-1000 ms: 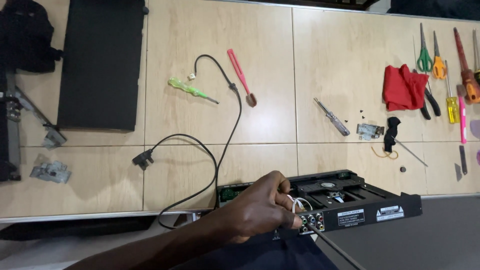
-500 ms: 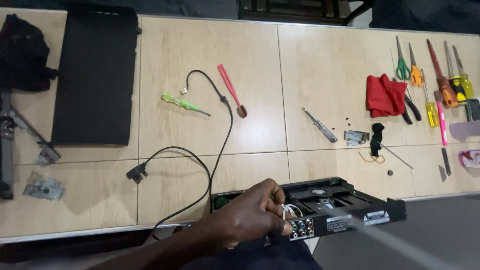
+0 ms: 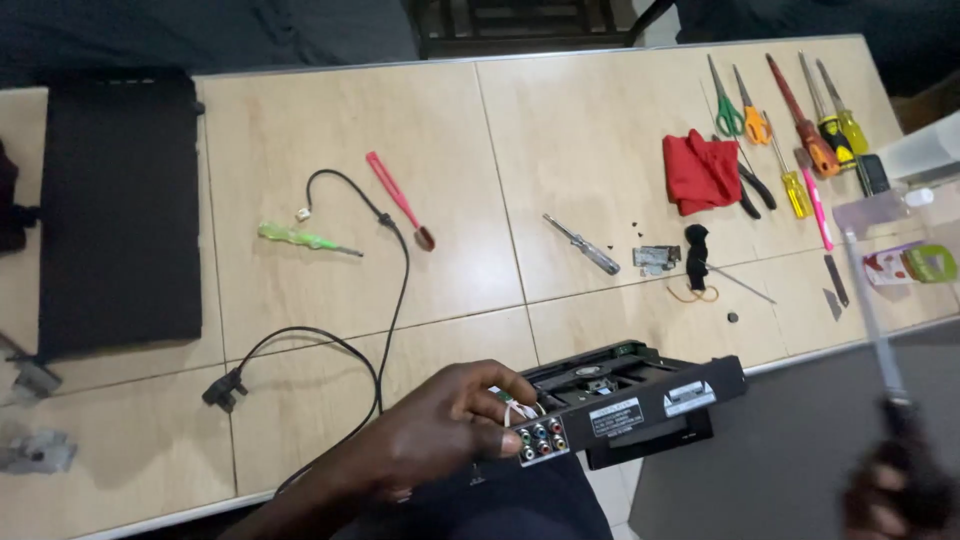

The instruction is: The person uses a screwdriver to loosen screws on the back of a DVD player, then rotates the unit to access the interior. They connect a power cable to the internal circuit board and continue adjusting internal components.

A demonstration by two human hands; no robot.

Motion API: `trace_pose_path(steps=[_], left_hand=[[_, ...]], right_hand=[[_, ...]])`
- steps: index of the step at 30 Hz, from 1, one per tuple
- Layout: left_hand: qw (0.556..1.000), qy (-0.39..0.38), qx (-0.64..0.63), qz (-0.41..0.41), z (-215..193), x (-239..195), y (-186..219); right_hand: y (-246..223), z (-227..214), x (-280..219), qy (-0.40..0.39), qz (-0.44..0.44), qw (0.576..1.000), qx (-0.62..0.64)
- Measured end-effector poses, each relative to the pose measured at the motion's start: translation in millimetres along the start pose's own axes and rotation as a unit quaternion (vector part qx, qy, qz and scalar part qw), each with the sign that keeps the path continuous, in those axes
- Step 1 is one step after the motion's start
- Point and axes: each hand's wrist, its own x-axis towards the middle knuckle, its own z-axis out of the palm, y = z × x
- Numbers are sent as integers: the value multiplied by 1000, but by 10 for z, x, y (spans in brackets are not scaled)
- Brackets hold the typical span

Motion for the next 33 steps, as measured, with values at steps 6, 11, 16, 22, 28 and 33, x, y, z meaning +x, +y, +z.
trace_pose_path(steps=[6, 11, 16, 22, 28, 33], left_hand=[[995, -55, 35, 76, -25, 140, -99], [998, 14, 64, 7, 92, -39, 140], [995, 12, 89, 45, 88, 11, 65], [991, 32, 118, 47, 124, -22, 7], [971, 109, 211, 2, 263, -135, 122], [945, 203, 249, 63, 306, -141, -58]], right_hand=[[1962, 1549, 1075, 69, -284, 949, -117], [2069, 2297, 1507, 471, -278, 729, -412], [1417, 1463, 1686, 542, -235, 551, -589], [675, 1030, 1937, 519, -184, 331, -767], [228, 913, 2088, 439, -182, 285, -832], [122, 736, 2005, 424, -170, 266, -849]])
